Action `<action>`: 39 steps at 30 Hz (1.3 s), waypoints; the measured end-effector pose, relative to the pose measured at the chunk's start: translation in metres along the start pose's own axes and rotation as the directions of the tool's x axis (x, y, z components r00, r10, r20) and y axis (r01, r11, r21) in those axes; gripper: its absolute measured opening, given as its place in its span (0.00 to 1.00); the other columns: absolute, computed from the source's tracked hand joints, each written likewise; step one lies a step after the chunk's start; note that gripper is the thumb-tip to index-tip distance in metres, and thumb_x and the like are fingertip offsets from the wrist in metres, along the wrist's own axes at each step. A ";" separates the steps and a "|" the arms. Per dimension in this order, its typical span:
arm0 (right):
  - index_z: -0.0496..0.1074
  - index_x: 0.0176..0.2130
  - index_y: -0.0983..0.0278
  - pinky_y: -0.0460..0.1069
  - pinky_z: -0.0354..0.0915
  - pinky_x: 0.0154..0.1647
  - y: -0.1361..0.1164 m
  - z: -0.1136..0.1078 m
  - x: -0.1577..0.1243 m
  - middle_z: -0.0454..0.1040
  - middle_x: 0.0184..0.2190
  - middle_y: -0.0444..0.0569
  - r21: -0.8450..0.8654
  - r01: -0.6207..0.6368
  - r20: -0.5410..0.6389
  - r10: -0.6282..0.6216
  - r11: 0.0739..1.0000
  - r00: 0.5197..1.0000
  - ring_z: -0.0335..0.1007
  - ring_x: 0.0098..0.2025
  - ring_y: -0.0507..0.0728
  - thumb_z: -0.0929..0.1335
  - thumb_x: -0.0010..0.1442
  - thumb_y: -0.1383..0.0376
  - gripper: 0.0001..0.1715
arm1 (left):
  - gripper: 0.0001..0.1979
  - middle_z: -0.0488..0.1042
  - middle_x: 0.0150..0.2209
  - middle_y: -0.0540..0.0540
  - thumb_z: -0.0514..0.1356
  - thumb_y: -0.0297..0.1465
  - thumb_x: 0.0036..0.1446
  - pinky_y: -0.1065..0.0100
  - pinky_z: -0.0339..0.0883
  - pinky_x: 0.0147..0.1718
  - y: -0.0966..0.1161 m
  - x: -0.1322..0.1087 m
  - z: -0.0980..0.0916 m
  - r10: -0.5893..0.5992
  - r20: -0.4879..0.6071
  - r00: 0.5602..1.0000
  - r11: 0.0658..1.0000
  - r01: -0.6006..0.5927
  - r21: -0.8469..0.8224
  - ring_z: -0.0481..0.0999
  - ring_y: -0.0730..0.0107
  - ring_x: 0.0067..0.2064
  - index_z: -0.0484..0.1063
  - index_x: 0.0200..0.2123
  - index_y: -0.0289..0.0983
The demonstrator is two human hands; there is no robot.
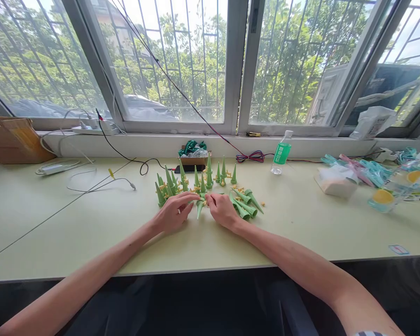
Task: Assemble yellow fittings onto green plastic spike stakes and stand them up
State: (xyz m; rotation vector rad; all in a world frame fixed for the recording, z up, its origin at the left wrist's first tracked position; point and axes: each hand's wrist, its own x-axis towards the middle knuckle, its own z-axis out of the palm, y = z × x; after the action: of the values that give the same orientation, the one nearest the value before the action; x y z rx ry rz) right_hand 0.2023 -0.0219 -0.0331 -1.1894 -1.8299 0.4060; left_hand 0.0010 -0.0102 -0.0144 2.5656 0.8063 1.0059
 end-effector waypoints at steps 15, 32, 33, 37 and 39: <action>0.67 0.35 0.64 0.47 0.48 0.20 -0.005 -0.002 -0.003 0.59 0.13 0.39 0.057 -0.071 -0.024 0.073 0.996 0.997 0.50 0.16 0.50 0.59 0.66 0.51 0.21 | 0.09 0.65 0.26 0.51 0.57 0.33 0.61 0.72 0.58 0.25 -0.008 0.000 0.004 0.008 -0.042 0.999 0.989 -0.002 0.146 0.61 0.77 0.24 0.70 0.29 0.36; 0.66 0.40 0.63 0.46 0.55 0.27 -0.011 -0.005 -0.006 0.68 0.20 0.40 -0.134 0.020 -0.087 -0.032 0.991 0.996 0.61 0.22 0.52 0.61 0.64 0.65 0.07 | 0.15 0.66 0.18 0.53 0.58 0.33 0.58 0.72 0.56 0.25 -0.007 0.002 0.004 -0.202 -0.084 0.976 0.957 0.215 0.196 0.61 0.77 0.22 0.67 0.20 0.35; 0.66 0.41 0.63 0.46 0.57 0.29 -0.011 -0.005 -0.006 0.69 0.23 0.42 -0.154 0.032 -0.085 -0.045 0.987 0.995 0.63 0.23 0.52 0.61 0.64 0.65 0.07 | 0.15 0.65 0.18 0.53 0.57 0.32 0.58 0.72 0.56 0.25 -0.007 0.002 0.005 -0.194 -0.084 0.977 0.958 0.207 0.197 0.60 0.77 0.22 0.67 0.20 0.35; 0.67 0.45 0.66 0.49 0.61 0.41 -0.008 -0.003 -0.004 0.74 0.35 0.51 -0.277 0.106 -0.074 -0.131 0.955 0.989 0.69 0.36 0.56 0.61 0.63 0.68 0.11 | 0.15 0.64 0.18 0.54 0.57 0.31 0.58 0.72 0.55 0.25 -0.006 0.000 0.005 -0.172 -0.079 0.982 0.965 0.184 0.189 0.59 0.78 0.21 0.66 0.20 0.35; 0.67 0.47 0.68 0.51 0.60 0.46 -0.007 -0.003 -0.003 0.73 0.39 0.54 -0.333 0.128 -0.052 -0.154 0.934 0.987 0.68 0.43 0.59 0.62 0.62 0.68 0.13 | 0.15 0.64 0.18 0.54 0.57 0.31 0.58 0.73 0.55 0.25 -0.006 -0.001 0.006 -0.161 -0.066 0.985 0.967 0.171 0.191 0.58 0.78 0.21 0.66 0.20 0.35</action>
State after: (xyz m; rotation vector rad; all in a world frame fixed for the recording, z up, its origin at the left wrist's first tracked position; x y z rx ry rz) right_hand 0.2009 -0.0284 -0.0286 -1.2647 -1.9508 -0.0318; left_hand 0.0021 -0.0060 -0.0219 2.5863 1.1672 0.9864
